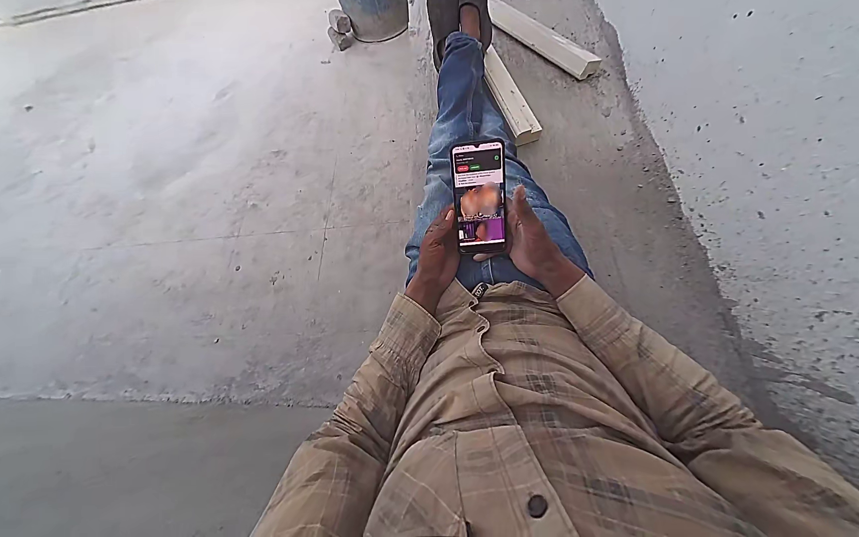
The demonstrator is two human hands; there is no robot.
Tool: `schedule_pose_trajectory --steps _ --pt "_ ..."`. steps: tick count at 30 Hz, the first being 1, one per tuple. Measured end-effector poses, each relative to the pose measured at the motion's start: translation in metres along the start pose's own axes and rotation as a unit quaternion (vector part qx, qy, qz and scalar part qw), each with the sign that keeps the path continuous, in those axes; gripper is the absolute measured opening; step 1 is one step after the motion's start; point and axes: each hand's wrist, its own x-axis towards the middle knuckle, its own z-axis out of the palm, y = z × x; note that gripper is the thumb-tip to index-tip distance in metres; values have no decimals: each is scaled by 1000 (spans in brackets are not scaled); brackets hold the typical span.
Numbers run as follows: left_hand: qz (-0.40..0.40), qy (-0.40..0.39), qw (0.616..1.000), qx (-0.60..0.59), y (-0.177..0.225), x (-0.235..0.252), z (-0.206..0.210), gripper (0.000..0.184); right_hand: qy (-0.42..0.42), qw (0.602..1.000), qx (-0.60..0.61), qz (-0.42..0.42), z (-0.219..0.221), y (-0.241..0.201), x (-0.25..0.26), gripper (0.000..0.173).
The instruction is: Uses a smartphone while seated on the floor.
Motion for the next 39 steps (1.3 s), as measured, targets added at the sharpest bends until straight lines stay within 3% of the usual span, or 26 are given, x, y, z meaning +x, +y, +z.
schedule_pose_trajectory --steps 39 --pt "7 3 1000 -13 -1 2 2 34 0 1000 11 -10 -4 4 3 71"
